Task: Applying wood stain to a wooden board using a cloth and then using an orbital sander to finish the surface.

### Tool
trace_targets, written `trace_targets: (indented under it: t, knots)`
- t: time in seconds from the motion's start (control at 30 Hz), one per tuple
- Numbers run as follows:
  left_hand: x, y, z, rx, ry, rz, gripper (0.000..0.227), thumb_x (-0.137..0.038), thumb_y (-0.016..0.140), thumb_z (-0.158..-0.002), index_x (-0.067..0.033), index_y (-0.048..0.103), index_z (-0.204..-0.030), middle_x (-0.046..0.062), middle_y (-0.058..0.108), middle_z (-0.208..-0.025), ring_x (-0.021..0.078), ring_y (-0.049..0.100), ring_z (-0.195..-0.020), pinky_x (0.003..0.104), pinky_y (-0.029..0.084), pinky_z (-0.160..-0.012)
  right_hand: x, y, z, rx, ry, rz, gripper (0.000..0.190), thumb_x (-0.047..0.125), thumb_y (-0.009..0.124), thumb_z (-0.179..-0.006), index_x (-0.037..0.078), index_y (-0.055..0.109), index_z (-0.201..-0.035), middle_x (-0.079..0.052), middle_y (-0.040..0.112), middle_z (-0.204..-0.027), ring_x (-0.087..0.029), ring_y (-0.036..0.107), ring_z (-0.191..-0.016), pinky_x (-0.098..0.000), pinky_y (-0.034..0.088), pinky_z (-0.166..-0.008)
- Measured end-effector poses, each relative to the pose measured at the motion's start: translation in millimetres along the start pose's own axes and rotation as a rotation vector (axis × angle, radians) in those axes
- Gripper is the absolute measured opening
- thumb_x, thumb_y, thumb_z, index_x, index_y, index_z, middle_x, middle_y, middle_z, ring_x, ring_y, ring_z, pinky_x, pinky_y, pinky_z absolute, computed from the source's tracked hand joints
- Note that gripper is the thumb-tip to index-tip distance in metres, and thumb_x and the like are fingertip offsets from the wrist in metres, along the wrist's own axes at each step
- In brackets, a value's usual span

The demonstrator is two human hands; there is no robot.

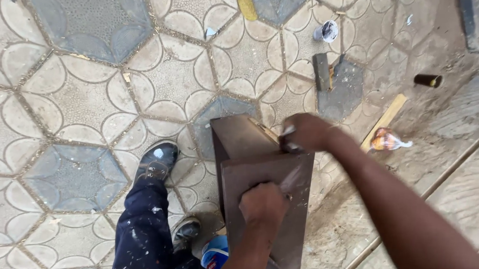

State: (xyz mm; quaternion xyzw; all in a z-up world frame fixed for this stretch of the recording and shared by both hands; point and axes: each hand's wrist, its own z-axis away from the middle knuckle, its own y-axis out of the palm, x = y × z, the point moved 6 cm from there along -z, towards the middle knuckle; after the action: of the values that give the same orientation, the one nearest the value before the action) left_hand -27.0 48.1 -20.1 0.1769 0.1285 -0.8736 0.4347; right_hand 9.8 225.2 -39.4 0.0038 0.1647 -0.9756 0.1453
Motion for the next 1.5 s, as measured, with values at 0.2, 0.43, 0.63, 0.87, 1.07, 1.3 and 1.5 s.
trace_targets:
  t: [0.2, 0.43, 0.63, 0.87, 1.07, 1.3, 1.5]
  knots:
    - [-1.2, -0.7, -1.6, -0.04, 0.014, 0.026, 0.023, -0.024, 0.064, -0.093, -0.0156, 0.074, -0.074, 0.002, 0.066, -0.06, 0.0127, 0.063, -0.056, 0.03, 0.05, -0.056, 103.4, 19.8, 14.2, 0.134, -0.399, -0.641, 0.01, 0.017, 0.064, -0.094, 0.012, 0.072, -0.093, -0.007, 0.066, -0.071, -0.019, 0.066, -0.066, -0.0315, 0.052, -0.07]
    - [-3.1, 9.0, -10.8, -0.027, 0.004, -0.048, 0.021, -0.024, 0.064, -0.093, -0.0205, 0.071, -0.073, 0.0, 0.062, -0.059, 0.0097, 0.059, -0.054, 0.028, 0.046, -0.054, -0.9, -6.1, 12.9, 0.021, 0.018, -0.121, 0.05, 0.009, 0.054, -0.084, 0.021, 0.075, -0.128, -0.021, 0.075, -0.117, -0.04, 0.068, -0.119, -0.0502, 0.049, -0.107]
    - [-12.9, 1.1, 3.6, -0.069, -0.028, -0.082, 0.026, -0.023, 0.062, -0.091, -0.0179, 0.07, -0.067, 0.0, 0.062, -0.055, 0.011, 0.059, -0.05, 0.028, 0.045, -0.052, -62.9, 0.1, 20.2, -0.208, 0.003, -0.15, 0.033, 0.031, 0.072, -0.084, 0.025, 0.078, -0.116, -0.019, 0.077, -0.109, -0.043, 0.069, -0.114, -0.0513, 0.049, -0.104]
    - [-10.0, 28.0, -8.8, -0.202, 0.052, -0.161, 0.02, -0.022, 0.064, -0.085, -0.0124, 0.076, -0.073, 0.007, 0.068, -0.06, 0.0168, 0.069, -0.059, 0.031, 0.051, -0.056, -92.3, 70.4, 64.8, -0.25, -0.362, -1.713, 0.018, 0.01, 0.069, -0.086, 0.002, 0.072, -0.103, -0.013, 0.073, -0.079, -0.019, 0.072, -0.073, -0.0317, 0.058, -0.076]
    - [-15.6, 56.8, 18.4, -0.282, 0.135, -0.111, 0.03, -0.024, 0.06, -0.084, -0.0046, 0.08, -0.094, 0.022, 0.077, -0.092, 0.0445, 0.073, -0.099, 0.056, 0.056, -0.089, -171.6, 274.7, 112.8, -0.387, -0.303, -2.424, 0.024, 0.013, 0.065, -0.091, -0.001, 0.068, -0.111, -0.019, 0.073, -0.088, -0.029, 0.071, -0.076, -0.04, 0.058, -0.077]
    - [1.3, 243.0, 74.5, -0.087, 0.529, 0.115, 0.02, -0.015, 0.056, -0.095, -0.0061, 0.069, -0.083, 0.021, 0.073, -0.073, 0.0329, 0.074, -0.072, 0.045, 0.056, -0.074, -221.1, 601.6, 191.0, -0.669, 0.01, -3.117, 0.026, 0.023, 0.065, -0.094, 0.007, 0.067, -0.114, -0.016, 0.074, -0.098, -0.033, 0.072, -0.081, -0.0445, 0.058, -0.073]
    - [60.4, 428.3, 120.5, 0.362, 0.441, -0.489, 0.039, -0.019, 0.058, -0.091, -0.0253, 0.064, -0.129, 0.001, 0.079, -0.091, 0.0261, 0.075, -0.078, 0.043, 0.053, -0.067, -190.2, 853.2, 180.6, -0.876, 0.704, -2.645, 0.022, 0.016, 0.071, -0.077, 0.013, 0.063, -0.097, -0.004, 0.059, -0.066, -0.015, 0.057, -0.052, -0.0262, 0.041, -0.047]
